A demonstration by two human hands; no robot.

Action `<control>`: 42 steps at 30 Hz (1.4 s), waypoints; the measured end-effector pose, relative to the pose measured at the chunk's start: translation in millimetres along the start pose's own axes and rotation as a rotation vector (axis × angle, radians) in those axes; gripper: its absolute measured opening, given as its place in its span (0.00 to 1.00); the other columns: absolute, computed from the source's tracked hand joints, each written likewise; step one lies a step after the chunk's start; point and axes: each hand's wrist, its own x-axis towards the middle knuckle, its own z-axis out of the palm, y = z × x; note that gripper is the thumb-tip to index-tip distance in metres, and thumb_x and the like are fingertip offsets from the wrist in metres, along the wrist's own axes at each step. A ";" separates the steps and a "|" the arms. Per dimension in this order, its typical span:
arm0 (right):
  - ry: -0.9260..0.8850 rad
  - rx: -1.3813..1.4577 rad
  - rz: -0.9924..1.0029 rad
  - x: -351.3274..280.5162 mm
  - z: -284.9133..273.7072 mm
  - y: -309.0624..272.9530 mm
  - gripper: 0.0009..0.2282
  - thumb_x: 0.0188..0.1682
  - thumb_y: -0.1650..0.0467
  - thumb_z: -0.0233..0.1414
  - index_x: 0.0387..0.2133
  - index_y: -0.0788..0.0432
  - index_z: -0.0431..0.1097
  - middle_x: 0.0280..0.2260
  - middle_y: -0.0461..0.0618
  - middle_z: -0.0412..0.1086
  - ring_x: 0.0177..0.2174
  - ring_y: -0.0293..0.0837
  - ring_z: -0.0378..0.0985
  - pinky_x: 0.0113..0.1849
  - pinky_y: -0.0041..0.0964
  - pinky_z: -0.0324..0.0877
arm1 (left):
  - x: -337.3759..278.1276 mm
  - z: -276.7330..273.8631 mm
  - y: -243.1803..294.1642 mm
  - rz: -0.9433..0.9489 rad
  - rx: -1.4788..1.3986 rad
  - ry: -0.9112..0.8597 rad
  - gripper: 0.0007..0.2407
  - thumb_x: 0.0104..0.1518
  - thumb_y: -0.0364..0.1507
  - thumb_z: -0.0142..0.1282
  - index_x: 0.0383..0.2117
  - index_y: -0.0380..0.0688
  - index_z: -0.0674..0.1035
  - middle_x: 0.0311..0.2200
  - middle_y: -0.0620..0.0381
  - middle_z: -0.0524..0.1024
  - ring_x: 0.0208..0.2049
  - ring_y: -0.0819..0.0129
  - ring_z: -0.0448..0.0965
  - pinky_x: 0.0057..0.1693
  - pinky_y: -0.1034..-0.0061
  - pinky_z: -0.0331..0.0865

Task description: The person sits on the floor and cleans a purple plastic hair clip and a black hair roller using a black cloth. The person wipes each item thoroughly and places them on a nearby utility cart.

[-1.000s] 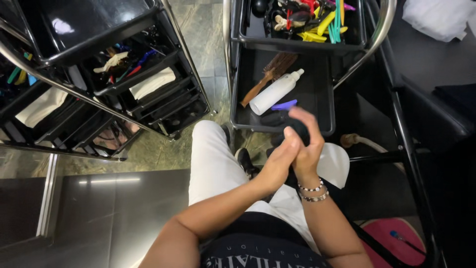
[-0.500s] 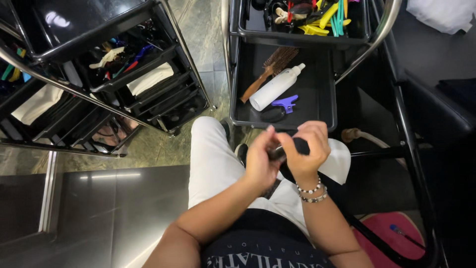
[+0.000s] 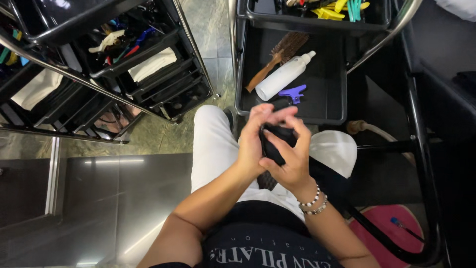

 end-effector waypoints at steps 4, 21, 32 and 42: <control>-0.080 -0.037 0.046 13.7 -12.1 -25.2 0.22 0.54 0.57 0.52 0.54 0.59 0.73 0.62 0.68 0.50 0.63 0.62 0.57 0.64 0.51 0.51 | 2.0 5.9 11.8 0.096 0.069 -0.112 0.08 0.65 0.31 0.48 0.44 0.45 0.66 0.48 0.29 0.76 0.44 0.48 0.83 0.46 0.70 0.76; -0.451 0.148 0.112 1.4 -34.3 -30.7 0.22 0.50 0.67 0.54 0.59 0.58 0.70 0.40 0.59 0.70 0.36 0.67 0.80 0.30 0.49 0.75 | -14.7 18.8 39.5 0.047 0.280 -0.490 0.33 0.62 0.59 0.29 0.61 0.43 0.60 0.57 0.26 0.70 0.54 0.45 0.77 0.58 0.64 0.73; -0.196 -0.090 0.236 12.9 -18.1 -25.0 0.19 0.47 0.70 0.57 0.54 0.54 0.73 0.36 0.53 0.74 0.32 0.59 0.81 0.32 0.49 0.76 | 8.0 -2.6 16.5 0.092 0.349 -0.316 0.22 0.69 0.47 0.31 0.46 0.39 0.69 0.40 0.27 0.80 0.44 0.45 0.83 0.50 0.71 0.76; -0.254 0.444 0.229 2.1 -27.6 -15.3 0.14 0.47 0.73 0.58 0.46 0.67 0.78 0.33 0.60 0.76 0.31 0.56 0.84 0.28 0.46 0.75 | 0.6 18.1 37.7 0.048 0.325 -0.699 0.27 0.68 0.51 0.31 0.48 0.37 0.72 0.43 0.33 0.81 0.49 0.54 0.83 0.59 0.64 0.74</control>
